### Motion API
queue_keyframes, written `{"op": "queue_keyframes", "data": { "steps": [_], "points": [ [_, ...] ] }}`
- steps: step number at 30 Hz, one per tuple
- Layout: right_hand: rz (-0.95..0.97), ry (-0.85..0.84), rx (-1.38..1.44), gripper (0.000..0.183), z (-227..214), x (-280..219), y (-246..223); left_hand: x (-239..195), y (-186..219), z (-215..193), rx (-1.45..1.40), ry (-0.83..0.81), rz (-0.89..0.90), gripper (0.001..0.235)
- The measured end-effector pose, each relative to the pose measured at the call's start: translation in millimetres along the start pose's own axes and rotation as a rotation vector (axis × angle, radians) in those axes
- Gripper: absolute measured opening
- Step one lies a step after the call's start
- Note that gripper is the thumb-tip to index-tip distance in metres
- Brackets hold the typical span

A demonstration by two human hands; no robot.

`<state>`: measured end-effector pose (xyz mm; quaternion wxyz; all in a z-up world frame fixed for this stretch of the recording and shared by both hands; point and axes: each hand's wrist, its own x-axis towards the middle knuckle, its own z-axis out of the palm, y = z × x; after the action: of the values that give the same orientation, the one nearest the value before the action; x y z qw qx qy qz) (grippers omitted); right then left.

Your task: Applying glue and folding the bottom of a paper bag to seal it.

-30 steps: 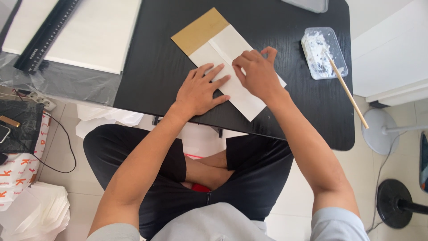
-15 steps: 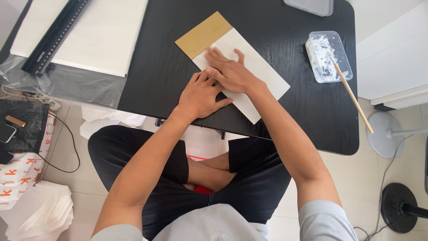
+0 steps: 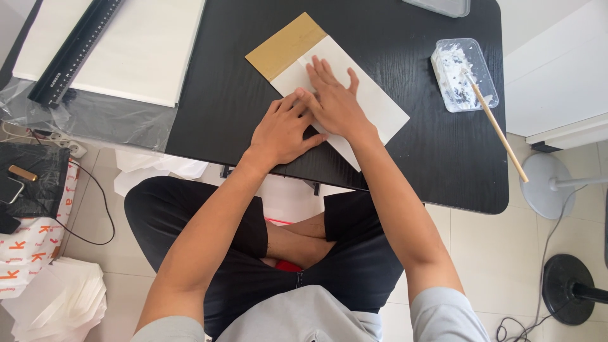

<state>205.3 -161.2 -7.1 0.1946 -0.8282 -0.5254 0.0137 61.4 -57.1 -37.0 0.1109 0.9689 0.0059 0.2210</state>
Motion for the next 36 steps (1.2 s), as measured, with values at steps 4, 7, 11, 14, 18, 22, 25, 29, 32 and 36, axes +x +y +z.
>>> {"op": "queue_keyframes", "data": {
  "steps": [4,7,11,14,18,22,25,29,32,36],
  "points": [
    [0.073,0.006,-0.074,0.076,-8.1,-29.0,-9.5,4.3,-0.2,-5.9,-0.121,0.012,-0.063,0.048],
    [0.258,-0.146,-0.113,0.089,-13.7,-42.4,-26.8,12.3,-12.5,3.2,-0.019,-0.126,-0.09,0.039],
    [0.217,-0.017,-0.076,0.082,4.3,-42.0,-20.6,35.7,-17.7,-1.9,-0.077,0.107,-0.062,0.035],
    [0.183,0.063,-0.062,0.078,11.6,-44.1,-15.9,48.4,-25.2,5.2,-0.02,0.17,0.066,0.036],
    [0.223,0.05,-0.131,0.085,22.0,-59.2,-8.3,45.0,-37.5,17.9,0.055,0.012,0.113,0.048],
    [0.269,0.059,-0.171,0.09,15.1,-92.1,-13.0,45.5,-32.1,16.2,0.045,0.005,0.057,0.045],
    [0.27,0.151,-0.188,0.086,3.0,-117.6,-14.8,45.1,-32.0,12.1,0.031,0.029,0.055,0.044],
    [0.344,0.104,-0.238,0.08,-12.5,-153.6,-11.8,44.0,-29.9,11.1,0.026,0.03,0.032,0.043],
    [0.377,0.088,-0.267,0.079,-21.5,-175.0,-7.6,45.0,-29.6,9.8,0.015,0.025,0.026,0.042],
    [0.418,0.135,-0.245,0.067,-47.1,-185.3,-11.4,43.3,-32.2,10.0,0.004,0.019,0.01,0.044]
  ]
}}
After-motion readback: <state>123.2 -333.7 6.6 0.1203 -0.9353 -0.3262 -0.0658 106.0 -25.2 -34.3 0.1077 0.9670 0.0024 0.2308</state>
